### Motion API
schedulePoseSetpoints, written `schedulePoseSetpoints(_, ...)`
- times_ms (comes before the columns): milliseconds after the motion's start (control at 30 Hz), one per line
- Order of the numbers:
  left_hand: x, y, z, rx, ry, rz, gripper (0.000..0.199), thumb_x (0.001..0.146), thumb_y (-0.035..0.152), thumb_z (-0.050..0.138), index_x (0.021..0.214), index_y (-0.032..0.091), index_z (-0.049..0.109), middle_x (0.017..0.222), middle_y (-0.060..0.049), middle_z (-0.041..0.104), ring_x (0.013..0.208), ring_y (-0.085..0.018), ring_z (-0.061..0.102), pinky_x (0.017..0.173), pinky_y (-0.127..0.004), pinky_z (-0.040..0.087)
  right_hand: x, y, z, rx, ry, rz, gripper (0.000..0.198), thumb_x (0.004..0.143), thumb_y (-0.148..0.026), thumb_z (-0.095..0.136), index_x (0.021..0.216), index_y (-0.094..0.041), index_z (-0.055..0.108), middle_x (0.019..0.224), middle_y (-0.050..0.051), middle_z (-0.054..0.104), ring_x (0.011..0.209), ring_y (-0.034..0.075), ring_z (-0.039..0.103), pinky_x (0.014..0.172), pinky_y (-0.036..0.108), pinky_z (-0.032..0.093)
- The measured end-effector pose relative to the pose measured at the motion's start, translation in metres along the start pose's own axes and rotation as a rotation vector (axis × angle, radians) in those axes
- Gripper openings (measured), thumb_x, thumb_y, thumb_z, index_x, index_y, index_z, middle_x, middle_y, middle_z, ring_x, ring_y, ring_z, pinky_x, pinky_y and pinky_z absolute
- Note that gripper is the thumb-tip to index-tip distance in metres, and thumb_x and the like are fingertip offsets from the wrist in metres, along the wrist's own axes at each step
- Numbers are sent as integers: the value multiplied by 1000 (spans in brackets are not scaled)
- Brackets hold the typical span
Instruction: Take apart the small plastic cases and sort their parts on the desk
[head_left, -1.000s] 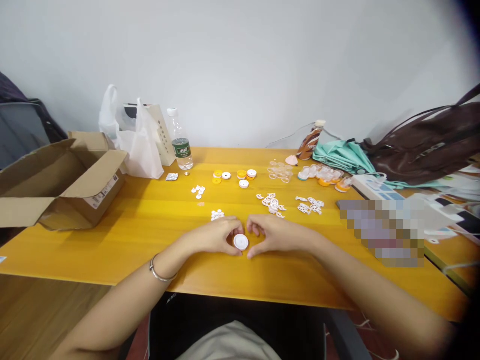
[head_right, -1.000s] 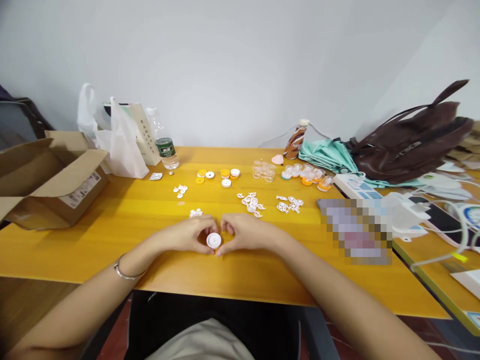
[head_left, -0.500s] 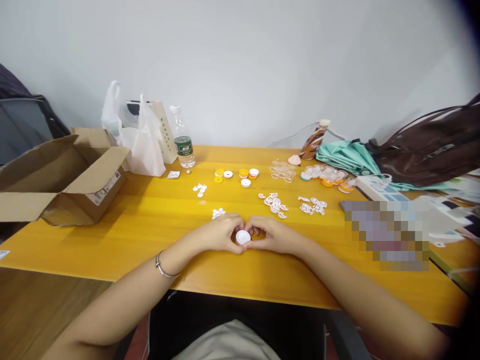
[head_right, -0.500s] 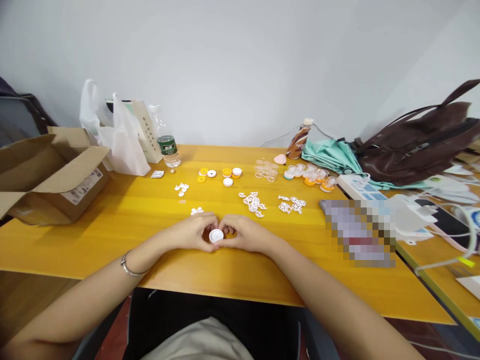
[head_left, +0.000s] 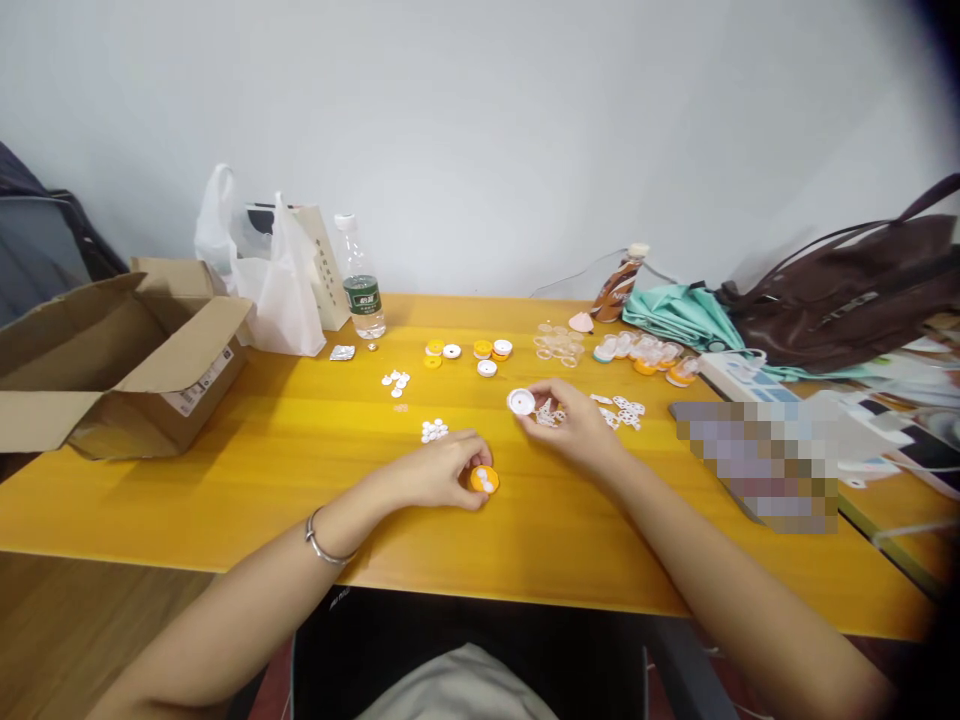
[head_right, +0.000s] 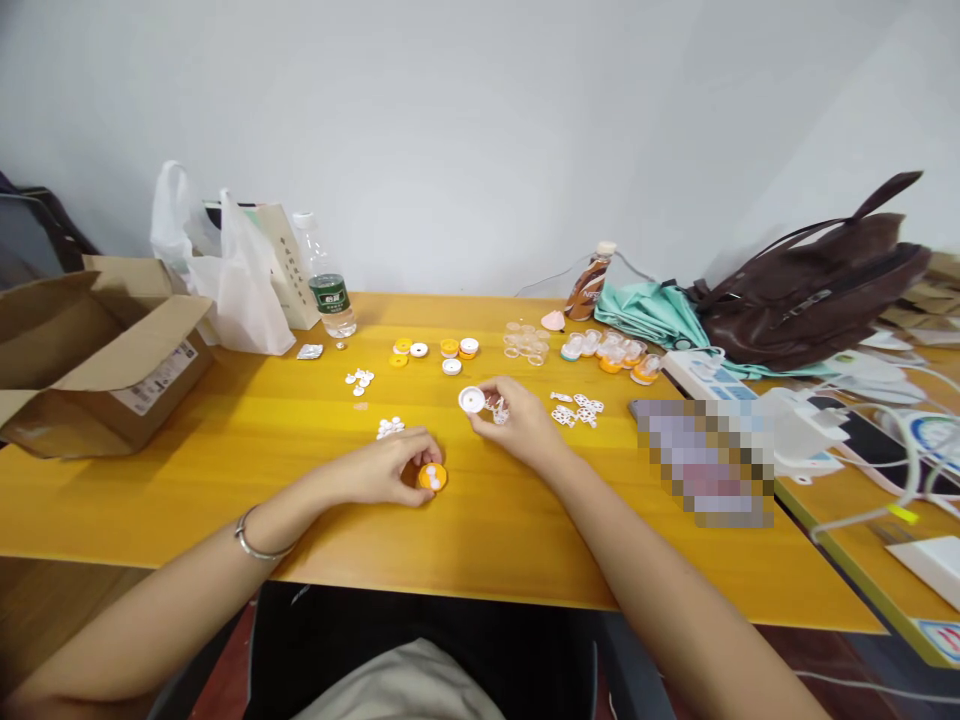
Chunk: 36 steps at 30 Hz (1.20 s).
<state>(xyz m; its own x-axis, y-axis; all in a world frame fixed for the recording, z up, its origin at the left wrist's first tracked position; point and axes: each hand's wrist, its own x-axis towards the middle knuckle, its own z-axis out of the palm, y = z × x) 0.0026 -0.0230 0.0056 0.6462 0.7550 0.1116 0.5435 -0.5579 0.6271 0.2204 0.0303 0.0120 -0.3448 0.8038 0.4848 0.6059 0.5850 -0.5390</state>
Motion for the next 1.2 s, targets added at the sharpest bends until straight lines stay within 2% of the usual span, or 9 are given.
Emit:
schedulePoseSetpoints(200,-2,5,-2,37,-15,2,25,67,22,57,91,18,52,87,-2,53,74,-13,49,67,-24,41,21,31,-5,-214,109,91,27,73,-39,58,87,-16,61,82,7,65,71,18,56,63,28,41)
schedulePoseSetpoints(433,-2,3,-1,37,-26,7,27,69,22,56,95,18,52,91,-2,51,74,-12,49,67,-23,41,75,51,11,-381,-214,183,27,72,-41,56,69,-16,64,65,4,62,60,15,52,53,24,31)
schedulePoseSetpoints(600,-2,2,-2,44,-39,13,28,70,24,56,97,18,52,93,-3,51,74,-12,49,67,-23,42,90,50,25,-400,-165,220,35,71,-48,57,75,-14,66,67,6,61,64,17,52,55,26,31)
schedulePoseSetpoints(733,-2,1,-3,34,-36,10,30,71,27,59,99,18,52,93,-3,51,75,-12,50,68,-23,42,70,24,12,-227,-69,149,38,78,-48,52,89,-14,63,77,7,60,72,17,52,63,27,36)
schedulePoseSetpoints(833,-3,2,-7,13,-30,-4,39,68,35,65,100,17,51,90,-2,51,77,-14,50,69,-24,42,38,-6,-3,84,-382,81,38,79,-51,49,90,-16,59,73,2,57,65,14,50,60,25,38)
schedulePoseSetpoints(900,-3,3,-11,13,-30,4,43,66,39,68,100,17,52,88,-3,52,79,-15,50,70,-25,42,15,-22,-7,209,-617,12,44,72,-54,58,97,-18,54,76,0,56,68,14,50,60,24,39)
schedulePoseSetpoints(933,-3,4,-13,15,-37,16,42,66,39,68,98,17,54,88,-3,53,79,-15,50,70,-25,41,6,-28,-6,212,-669,-15,48,66,-54,64,98,-20,53,79,0,55,70,14,50,61,25,40)
schedulePoseSetpoints(1067,-1,4,-19,-17,-94,99,21,77,33,60,90,16,60,88,-4,57,79,-13,52,74,-24,41,-17,-34,13,107,-633,-88,54,52,-54,74,86,-19,50,82,1,53,71,15,47,62,26,38)
schedulePoseSetpoints(1200,1,1,-17,-21,-99,105,15,83,26,54,88,15,63,88,-5,61,76,-11,56,71,-22,42,-18,-30,26,87,-589,-132,44,60,-51,71,81,-19,50,80,1,52,72,15,47,64,26,37)
